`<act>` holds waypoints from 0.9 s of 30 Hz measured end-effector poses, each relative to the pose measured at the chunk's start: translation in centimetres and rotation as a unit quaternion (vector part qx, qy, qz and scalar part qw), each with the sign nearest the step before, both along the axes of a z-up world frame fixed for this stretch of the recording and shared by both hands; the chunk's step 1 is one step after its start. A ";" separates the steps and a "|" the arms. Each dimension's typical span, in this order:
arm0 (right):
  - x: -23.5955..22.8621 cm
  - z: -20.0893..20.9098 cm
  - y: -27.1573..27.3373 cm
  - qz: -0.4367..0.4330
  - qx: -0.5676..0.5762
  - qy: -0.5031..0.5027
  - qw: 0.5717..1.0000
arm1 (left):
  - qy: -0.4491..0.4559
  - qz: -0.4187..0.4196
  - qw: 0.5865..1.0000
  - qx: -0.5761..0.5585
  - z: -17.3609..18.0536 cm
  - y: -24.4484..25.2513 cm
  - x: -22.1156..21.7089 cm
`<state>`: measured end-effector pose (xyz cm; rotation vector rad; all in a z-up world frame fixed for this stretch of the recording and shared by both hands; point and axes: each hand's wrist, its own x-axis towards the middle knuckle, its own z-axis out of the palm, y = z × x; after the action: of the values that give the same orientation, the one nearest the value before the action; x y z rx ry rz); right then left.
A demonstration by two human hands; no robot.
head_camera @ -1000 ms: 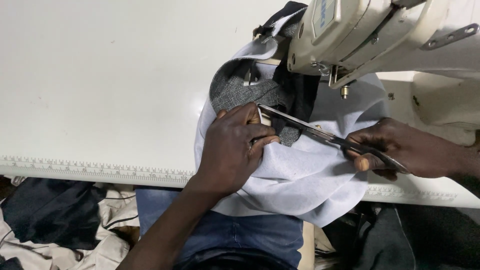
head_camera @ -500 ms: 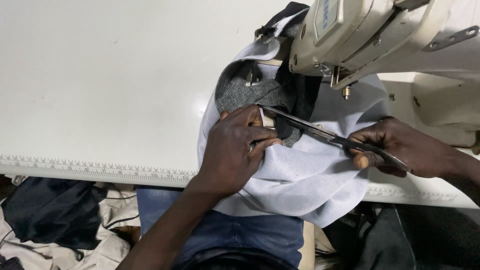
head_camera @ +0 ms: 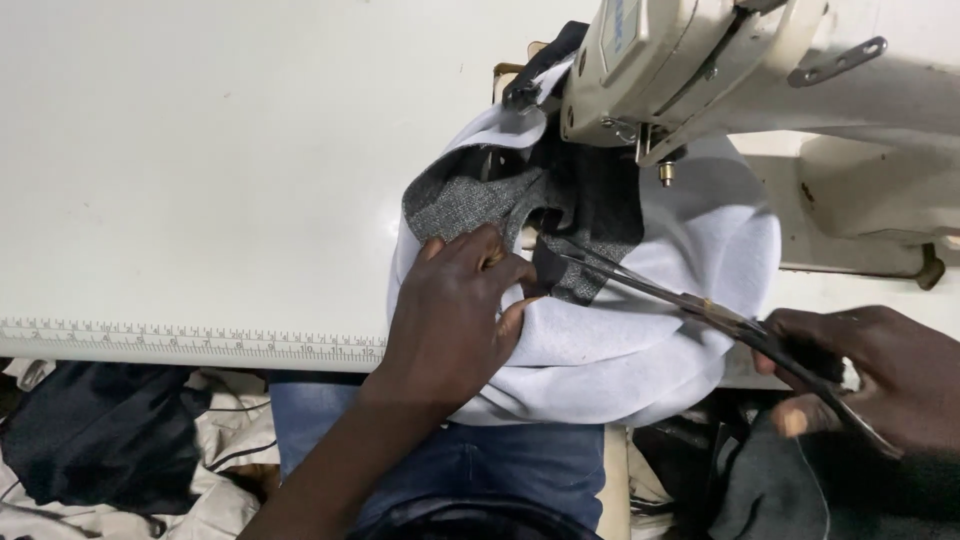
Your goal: Sewing a zipper onto a piece of grey fabric using an industrial sewing machine and trimming the edges with scissors.
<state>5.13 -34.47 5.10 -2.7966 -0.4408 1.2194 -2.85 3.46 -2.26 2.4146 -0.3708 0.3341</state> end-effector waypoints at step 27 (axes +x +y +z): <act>-2.4 -7.6 -17.9 -0.081 0.146 -0.404 0.900 | -0.158 0.018 0.981 0.110 3.4 -1.8 1.8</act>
<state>2.76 -52.33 -2.47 -2.8502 -0.3603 -0.0973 -1.02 1.64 1.16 2.5872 -0.5272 0.7327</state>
